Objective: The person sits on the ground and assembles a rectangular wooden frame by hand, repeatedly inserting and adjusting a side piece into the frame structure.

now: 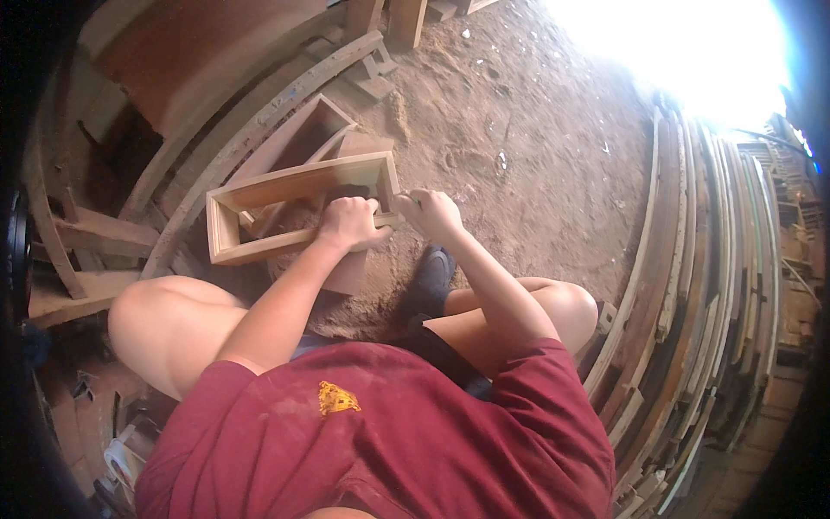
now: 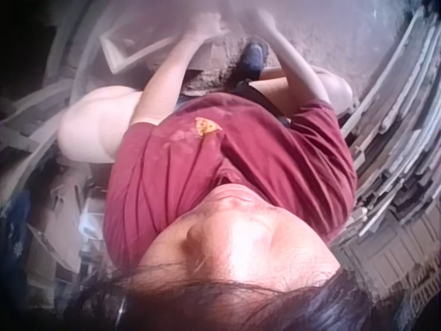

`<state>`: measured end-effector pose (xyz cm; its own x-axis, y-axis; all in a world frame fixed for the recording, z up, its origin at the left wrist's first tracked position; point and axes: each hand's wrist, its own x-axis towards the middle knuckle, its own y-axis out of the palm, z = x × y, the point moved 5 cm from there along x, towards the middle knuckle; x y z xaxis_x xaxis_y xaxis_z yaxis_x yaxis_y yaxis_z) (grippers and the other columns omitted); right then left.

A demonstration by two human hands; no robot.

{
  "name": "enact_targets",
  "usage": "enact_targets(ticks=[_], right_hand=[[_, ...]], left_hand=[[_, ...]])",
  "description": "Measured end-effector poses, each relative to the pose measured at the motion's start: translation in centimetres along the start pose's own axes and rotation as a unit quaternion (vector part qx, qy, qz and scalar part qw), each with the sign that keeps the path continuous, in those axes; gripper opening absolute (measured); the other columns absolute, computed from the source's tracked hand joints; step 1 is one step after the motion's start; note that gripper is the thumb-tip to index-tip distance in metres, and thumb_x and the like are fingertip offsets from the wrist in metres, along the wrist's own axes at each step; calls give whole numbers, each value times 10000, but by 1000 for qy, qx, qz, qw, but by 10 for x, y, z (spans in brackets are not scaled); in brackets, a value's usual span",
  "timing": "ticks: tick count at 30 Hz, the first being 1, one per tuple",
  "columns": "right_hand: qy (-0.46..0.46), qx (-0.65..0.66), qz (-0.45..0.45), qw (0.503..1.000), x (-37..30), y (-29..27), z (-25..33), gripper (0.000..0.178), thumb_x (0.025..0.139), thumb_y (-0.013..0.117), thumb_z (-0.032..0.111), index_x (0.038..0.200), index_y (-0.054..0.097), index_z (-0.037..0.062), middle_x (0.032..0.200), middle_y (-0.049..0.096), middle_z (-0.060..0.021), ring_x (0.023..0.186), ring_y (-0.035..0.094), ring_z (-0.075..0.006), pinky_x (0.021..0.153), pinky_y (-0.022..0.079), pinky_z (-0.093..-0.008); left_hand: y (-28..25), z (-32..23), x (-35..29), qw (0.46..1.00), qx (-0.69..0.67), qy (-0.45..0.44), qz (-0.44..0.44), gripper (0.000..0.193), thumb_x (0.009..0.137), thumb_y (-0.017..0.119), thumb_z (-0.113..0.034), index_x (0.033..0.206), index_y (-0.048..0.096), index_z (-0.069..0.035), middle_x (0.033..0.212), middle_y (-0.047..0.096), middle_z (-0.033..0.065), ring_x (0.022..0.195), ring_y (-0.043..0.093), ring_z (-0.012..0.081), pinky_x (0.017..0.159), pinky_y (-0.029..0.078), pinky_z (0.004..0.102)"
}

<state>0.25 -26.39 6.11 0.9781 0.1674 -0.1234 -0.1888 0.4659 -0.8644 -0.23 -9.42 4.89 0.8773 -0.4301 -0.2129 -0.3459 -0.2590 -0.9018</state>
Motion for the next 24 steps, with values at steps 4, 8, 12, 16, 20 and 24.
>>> enact_targets(ticks=[4, 8, 12, 16, 20, 24], right_hand=[[-12, 18, 62, 998, -2, 1, 4, 434, 898, 578, 467, 806, 690, 59, 713, 648, -195, 727, 652, -383, 690, 511, -453], [-9, 5, 16, 1000, 2, 0, -1, 432, 921, 585, 448, 785, 665, 45, 666, 621, -192, 645, 619, -376, 630, 493, -433], [-14, 45, 80, 996, 5, 8, -13, 443, 909, 594, 451, 773, 658, 35, 664, 614, -196, 620, 608, -361, 617, 483, -434], [-24, -9, 90, 996, 2, -2, -1, 447, 919, 576, 448, 784, 668, 32, 682, 626, -198, 656, 624, -365, 644, 490, -443], [16, 57, 34, 998, 11, 6, -11, 452, 946, 562, 436, 784, 646, 23, 648, 606, -200, 603, 586, -377, 607, 481, -431], [10, 19, 43, 999, -4, 3, 6, 467, 954, 540, 452, 797, 656, 28, 721, 651, -205, 715, 631, -404, 675, 500, -458]], left_hand=[[-6, -1, -3, 1000, 1, 9, -3, 582, 740, 594, -601, 940, 701, -65, 916, 712, 159, 873, 705, 294, 776, 564, 413], [-5, -5, -4, 1000, 0, 10, -13, 564, 742, 597, -582, 930, 702, -60, 898, 709, 168, 861, 702, 314, 776, 562, 425], [-2, -3, -4, 999, -15, 19, -22, 544, 747, 601, -558, 933, 696, -56, 870, 705, 178, 851, 697, 335, 783, 560, 439], [-2, -3, -3, 1000, -6, 12, -20, 550, 746, 594, -565, 925, 693, -55, 869, 704, 182, 853, 698, 337, 782, 560, 443], [-4, -6, -2, 1000, -11, 7, -14, 573, 747, 587, -589, 921, 696, -53, 872, 705, 189, 848, 699, 338, 777, 561, 447], [-1, 1, -2, 999, -3, 16, -30, 598, 748, 588, -608, 927, 705, -50, 865, 707, 190, 843, 702, 335, 768, 563, 447]])
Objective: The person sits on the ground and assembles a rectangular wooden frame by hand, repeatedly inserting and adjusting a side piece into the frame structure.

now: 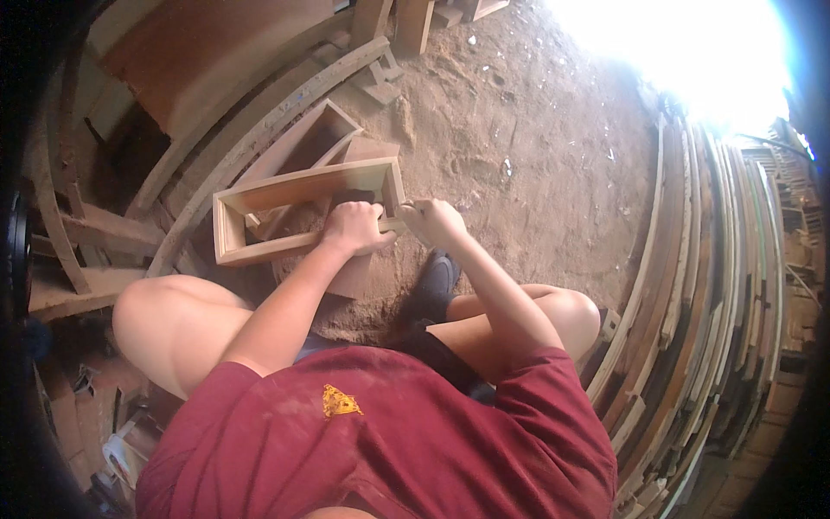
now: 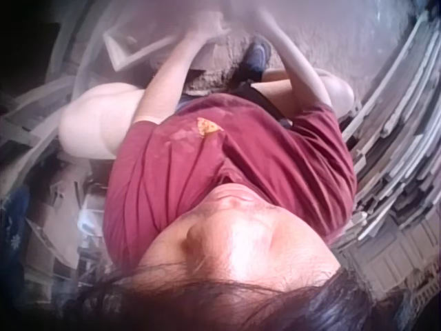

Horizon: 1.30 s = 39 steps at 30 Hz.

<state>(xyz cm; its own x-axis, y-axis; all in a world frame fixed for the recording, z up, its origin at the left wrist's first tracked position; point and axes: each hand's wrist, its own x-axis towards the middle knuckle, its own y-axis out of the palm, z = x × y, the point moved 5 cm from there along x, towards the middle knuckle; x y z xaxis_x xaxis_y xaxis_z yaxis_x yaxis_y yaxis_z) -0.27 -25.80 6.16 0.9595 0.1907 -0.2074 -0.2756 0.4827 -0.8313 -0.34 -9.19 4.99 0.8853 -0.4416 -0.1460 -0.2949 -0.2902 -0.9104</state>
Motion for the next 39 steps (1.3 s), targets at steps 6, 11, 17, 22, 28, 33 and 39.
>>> enact_targets(ticks=[6, 11, 17, 22, 28, 33, 39], right_hand=[[102, -4, -69, 992, 25, 13, -6, 485, 998, 395, 467, 1038, 580, 21, 984, 651, -282, 970, 609, -456, 842, 470, -520], [155, 9, -125, 980, 69, 20, -1, 508, 1005, 337, 464, 1098, 535, 7, 1030, 655, -283, 1005, 618, -448, 884, 472, -510], [128, -21, -149, 980, 92, 16, 10, 514, 1005, 339, 464, 1091, 536, -4, 1036, 657, -276, 1006, 623, -431, 879, 477, -499], [152, -19, -112, 982, 65, 24, 7, 498, 1007, 364, 458, 1084, 531, -5, 1053, 649, -279, 1027, 610, -437, 886, 466, -501], [159, 25, -153, 975, 102, 16, 11, 569, 992, 393, 525, 1096, 537, -16, 1063, 638, -294, 1044, 594, -449, 897, 457, -503], [162, 37, -127, 978, 86, 17, 7, 588, 990, 393, 532, 1116, 540, -23, 1057, 641, -303, 1047, 596, -454, 896, 457, -507], [153, 14, -103, 983, 78, 23, 0, 580, 998, 370, 525, 1109, 524, -24, 1055, 633, -319, 1041, 590, -469, 894, 456, -516]], left_hand=[[-1, -2, 1, 1000, -14, -7, 4, 604, 747, 591, -616, 917, 721, -52, 862, 714, 184, 835, 709, 325, 777, 567, 427], [-9, -5, 2, 999, 21, -12, 41, 600, 762, 578, -632, 896, 731, -68, 854, 719, 163, 846, 713, 311, 790, 567, 415], [-3, -2, -2, 1000, 16, -1, 26, 589, 777, 582, -631, 872, 738, -71, 831, 717, 157, 822, 720, 284, 729, 578, 401], [-6, -6, -4, 998, 27, -6, 57, 573, 782, 582, -633, 881, 733, -90, 849, 714, 160, 827, 715, 292, 739, 572, 413], [-11, -6, -2, 997, 10, -13, 74, 585, 782, 585, -626, 929, 715, -75, 855, 712, 174, 831, 711, 306, 763, 566, 419], [-9, -4, 1, 999, 8, 0, 44, 575, 782, 587, -623, 924, 717, -81, 830, 710, 171, 816, 711, 300, 764, 565, 416], [-6, -5, 0, 999, 16, 7, 47, 553, 780, 594, -606, 924, 717, -86, 826, 710, 162, 820, 710, 304, 754, 569, 410]])
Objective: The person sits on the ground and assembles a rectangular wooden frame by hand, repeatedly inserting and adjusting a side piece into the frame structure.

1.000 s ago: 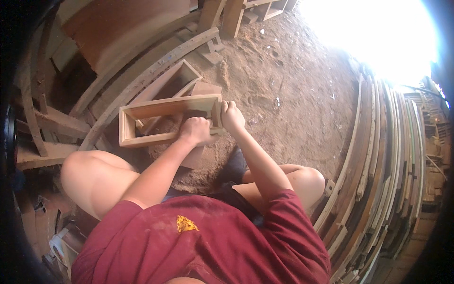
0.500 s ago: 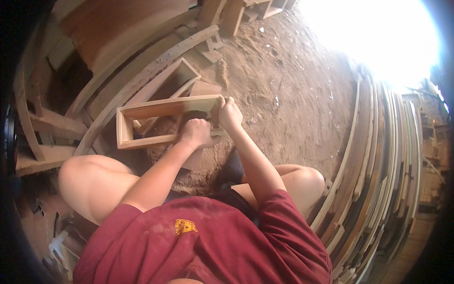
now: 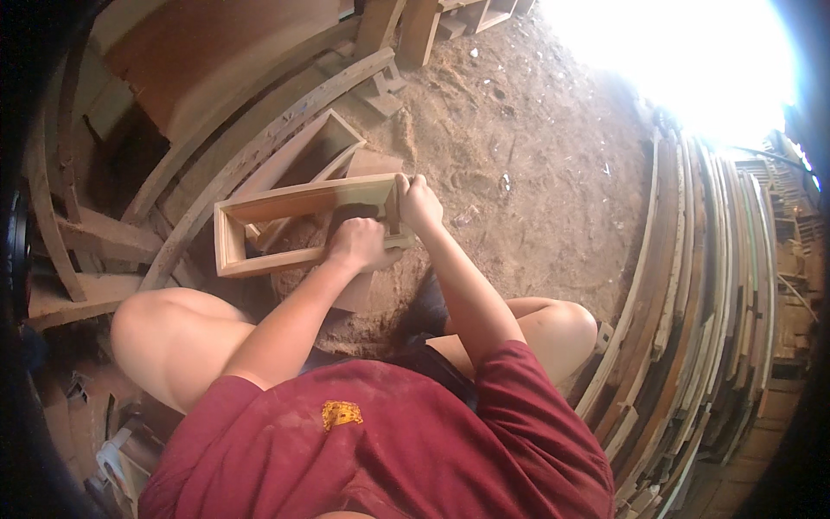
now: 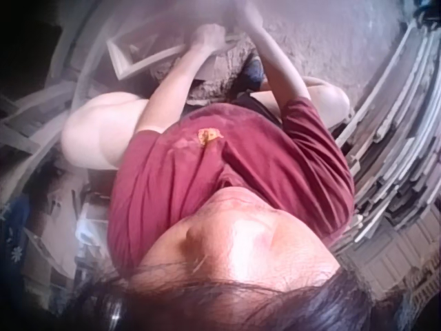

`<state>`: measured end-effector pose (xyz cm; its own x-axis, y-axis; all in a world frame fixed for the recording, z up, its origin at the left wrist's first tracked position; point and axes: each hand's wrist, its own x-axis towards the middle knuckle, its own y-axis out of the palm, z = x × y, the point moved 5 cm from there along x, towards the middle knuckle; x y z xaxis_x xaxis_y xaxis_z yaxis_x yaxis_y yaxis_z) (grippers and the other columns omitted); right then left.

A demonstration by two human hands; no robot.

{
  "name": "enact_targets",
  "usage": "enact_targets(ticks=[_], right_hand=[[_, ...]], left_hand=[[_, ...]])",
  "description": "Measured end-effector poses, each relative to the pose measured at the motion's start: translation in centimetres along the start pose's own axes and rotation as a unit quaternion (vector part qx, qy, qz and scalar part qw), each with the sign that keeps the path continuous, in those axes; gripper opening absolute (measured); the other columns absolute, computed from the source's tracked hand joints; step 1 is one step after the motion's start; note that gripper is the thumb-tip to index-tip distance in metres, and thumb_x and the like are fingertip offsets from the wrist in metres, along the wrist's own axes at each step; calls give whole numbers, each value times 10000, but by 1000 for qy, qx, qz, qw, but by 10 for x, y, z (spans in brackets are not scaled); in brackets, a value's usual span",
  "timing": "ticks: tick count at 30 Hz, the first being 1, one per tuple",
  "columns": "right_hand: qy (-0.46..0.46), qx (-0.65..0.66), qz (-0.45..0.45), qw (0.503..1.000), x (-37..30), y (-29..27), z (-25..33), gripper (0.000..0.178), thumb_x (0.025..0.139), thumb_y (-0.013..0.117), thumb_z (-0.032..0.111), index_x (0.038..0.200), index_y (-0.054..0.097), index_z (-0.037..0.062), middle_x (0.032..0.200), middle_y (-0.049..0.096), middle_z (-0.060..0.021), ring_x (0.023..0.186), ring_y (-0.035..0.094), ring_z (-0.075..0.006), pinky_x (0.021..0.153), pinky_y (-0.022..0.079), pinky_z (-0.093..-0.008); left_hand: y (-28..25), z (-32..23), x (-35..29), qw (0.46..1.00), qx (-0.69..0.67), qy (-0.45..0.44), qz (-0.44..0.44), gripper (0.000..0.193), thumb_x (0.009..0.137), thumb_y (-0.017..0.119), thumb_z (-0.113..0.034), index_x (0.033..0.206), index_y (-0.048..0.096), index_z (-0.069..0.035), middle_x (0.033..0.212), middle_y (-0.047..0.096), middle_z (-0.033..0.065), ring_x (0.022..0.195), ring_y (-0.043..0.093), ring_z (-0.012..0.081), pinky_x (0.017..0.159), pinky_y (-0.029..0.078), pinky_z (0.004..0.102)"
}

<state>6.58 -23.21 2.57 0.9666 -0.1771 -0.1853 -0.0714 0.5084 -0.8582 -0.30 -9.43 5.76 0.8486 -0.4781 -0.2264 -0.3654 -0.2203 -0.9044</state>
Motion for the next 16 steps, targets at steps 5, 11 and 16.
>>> enact_targets(ticks=[5, 11, 16], right_hand=[[-9, -12, -12, 1000, 31, -2, 11, 566, 1003, 335, 516, 1096, 511, -14, 1071, 648, -286, 1044, 613, -436, 887, 467, -511], [-29, 1, 8, 1000, 0, 5, -3, 542, 1007, 338, 490, 1111, 489, -20, 1045, 655, -287, 1018, 622, -446, 884, 466, -514], [2, 15, 0, 1000, 9, 1, 1, 538, 999, 394, 497, 1120, 485, -20, 1080, 626, -310, 1032, 592, -469, 875, 467, -513]], left_hand=[[-6, -2, -3, 1000, -18, -11, -11, 543, 769, 608, -591, 885, 728, -75, 848, 712, 161, 836, 711, 304, 759, 572, 404], [0, 3, -1, 1000, -4, -8, -8, 593, 771, 595, -636, 893, 729, -71, 878, 713, 157, 852, 714, 297, 776, 571, 404], [-7, -3, -2, 999, 18, -24, 33, 582, 766, 615, -646, 936, 739, -103, 935, 726, 117, 895, 714, 256, 791, 575, 368]])
